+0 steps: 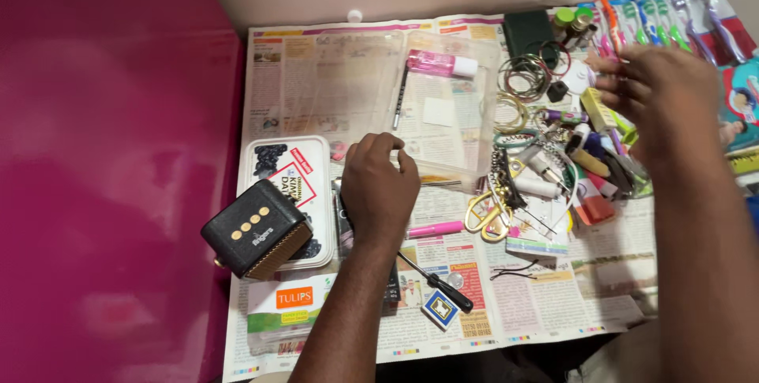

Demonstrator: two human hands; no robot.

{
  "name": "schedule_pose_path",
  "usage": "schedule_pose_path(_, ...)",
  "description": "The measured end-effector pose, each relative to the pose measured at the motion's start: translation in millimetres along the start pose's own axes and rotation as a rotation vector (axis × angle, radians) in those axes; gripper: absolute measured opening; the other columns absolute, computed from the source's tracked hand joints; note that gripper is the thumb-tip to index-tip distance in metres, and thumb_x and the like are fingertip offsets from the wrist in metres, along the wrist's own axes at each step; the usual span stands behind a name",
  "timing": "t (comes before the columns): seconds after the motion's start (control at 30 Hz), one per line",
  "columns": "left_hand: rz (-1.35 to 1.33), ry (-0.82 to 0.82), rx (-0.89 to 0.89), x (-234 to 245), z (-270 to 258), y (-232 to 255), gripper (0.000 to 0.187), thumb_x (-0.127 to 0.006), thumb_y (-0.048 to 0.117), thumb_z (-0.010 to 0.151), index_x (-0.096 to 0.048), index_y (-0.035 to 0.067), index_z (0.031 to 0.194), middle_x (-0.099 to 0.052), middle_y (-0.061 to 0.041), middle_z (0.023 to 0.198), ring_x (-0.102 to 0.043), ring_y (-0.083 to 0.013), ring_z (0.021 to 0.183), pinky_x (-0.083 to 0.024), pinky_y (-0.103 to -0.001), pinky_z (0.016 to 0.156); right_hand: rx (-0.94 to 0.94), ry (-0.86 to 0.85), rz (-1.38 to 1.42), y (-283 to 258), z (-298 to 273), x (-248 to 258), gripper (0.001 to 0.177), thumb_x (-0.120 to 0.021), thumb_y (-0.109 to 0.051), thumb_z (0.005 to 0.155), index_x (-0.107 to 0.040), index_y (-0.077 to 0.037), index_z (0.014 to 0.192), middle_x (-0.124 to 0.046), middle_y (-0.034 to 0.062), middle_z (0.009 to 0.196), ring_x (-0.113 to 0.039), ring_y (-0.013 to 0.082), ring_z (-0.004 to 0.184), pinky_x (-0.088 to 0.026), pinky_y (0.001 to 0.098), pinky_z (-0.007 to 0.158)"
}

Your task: The person picks up various bangles from a cluttered table, stacks them together in their hand, and then places the stack into a clear plastic container. The person handles multiple bangles of different colors and sizes.

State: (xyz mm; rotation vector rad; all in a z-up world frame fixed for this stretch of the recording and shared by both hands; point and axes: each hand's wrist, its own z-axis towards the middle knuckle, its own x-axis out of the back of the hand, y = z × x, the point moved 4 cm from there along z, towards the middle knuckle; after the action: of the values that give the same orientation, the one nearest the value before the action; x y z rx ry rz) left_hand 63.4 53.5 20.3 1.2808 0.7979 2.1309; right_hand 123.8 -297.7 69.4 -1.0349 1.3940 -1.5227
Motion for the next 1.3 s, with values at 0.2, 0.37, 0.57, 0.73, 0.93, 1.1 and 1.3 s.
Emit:
schedule_pose_path(0.2,0.071,-0.026,-0.047,-4,0,1,0.009,-0.074,0.009,0.081,-0.068,0.006,0.088,-0.068,-0.01,0.092,-0.064,-0.032,0.093,-0.053,-0.046,0.08,-0.067,0.252,-0.215,59,-36,67,0.012,-0.072,-0.009,0.098,-0.072,0.002,0.104,-0.073,0.0087,0.094,-0.068,0.015,0.076,-0.059,0.0279,0.07)
schedule_pose_path(0.37,0.116,0.014,-0.118,-5,-1,5,0.009,-0.074,0.01,0.083,-0.067,0.006,0.087,-0.066,-0.01,0.091,-0.062,-0.0323,0.091,-0.052,-0.047,0.079,0.255,0.055,-0.893,54,-30,10,0.023,-0.085,-0.024,0.093,-0.08,-0.006,0.107,-0.077,0.0095,0.094,-0.073,0.0191,0.079,-0.055,0.0334,0.075)
schedule_pose_path(0.57,0.109,0.013,-0.094,-8,-2,1,0.009,-0.074,0.01,0.083,-0.066,0.007,0.086,-0.066,-0.009,0.09,-0.062,-0.0313,0.09,-0.051,-0.046,0.078,0.438,-0.246,-1.144,62,-23,-55,0.032,-0.08,-0.032,0.088,-0.081,-0.009,0.111,-0.072,0.0138,0.115,-0.065,0.034,0.104,-0.051,0.0479,0.091)
schedule_pose_path(0.73,0.105,-0.026,-0.057,-8,-2,1,0.009,-0.073,0.011,0.084,-0.066,0.007,0.086,-0.066,-0.008,0.09,-0.062,-0.0296,0.089,-0.052,-0.045,0.077,0.514,-0.385,-1.191,85,-29,-71,0.042,-0.073,-0.034,0.088,-0.075,-0.01,0.122,-0.062,0.0076,0.142,-0.05,0.0364,0.122,-0.037,0.0591,0.1)
schedule_pose_path(0.93,0.087,-0.014,-0.058,-5,-2,2,0.008,-0.073,0.011,0.085,-0.067,0.007,0.086,-0.068,-0.008,0.091,-0.064,-0.0306,0.09,-0.052,-0.045,0.078,0.445,-0.192,-1.245,88,-34,-82,0.027,-0.073,-0.033,0.091,-0.081,-0.012,0.105,-0.069,0.0078,0.13,-0.05,0.0342,0.125,-0.036,0.0543,0.103)
schedule_pose_path(1.1,0.025,-0.006,-0.027,-1,-1,4,0.005,-0.073,0.012,0.085,-0.07,0.008,0.086,-0.072,-0.008,0.09,-0.068,-0.0305,0.092,-0.053,-0.045,0.08,0.381,-0.195,-1.264,86,-34,-89,0.024,-0.078,-0.033,0.088,-0.083,-0.014,0.1,-0.07,0.009,0.117,-0.051,0.0347,0.119,-0.034,0.0545,0.102)
schedule_pose_path(1.3,-0.013,0.028,-0.286,0,-6,25,0.009,-0.072,0.006,0.085,-0.067,0.005,0.093,-0.07,-0.012,0.095,-0.068,-0.0319,0.095,-0.053,-0.047,0.088,0.511,-0.104,-1.21,88,-29,-82,0.019,-0.08,-0.026,0.088,-0.081,-0.01,0.099,-0.071,0.0097,0.116,-0.053,0.0331,0.118,-0.036,0.0541,0.1)
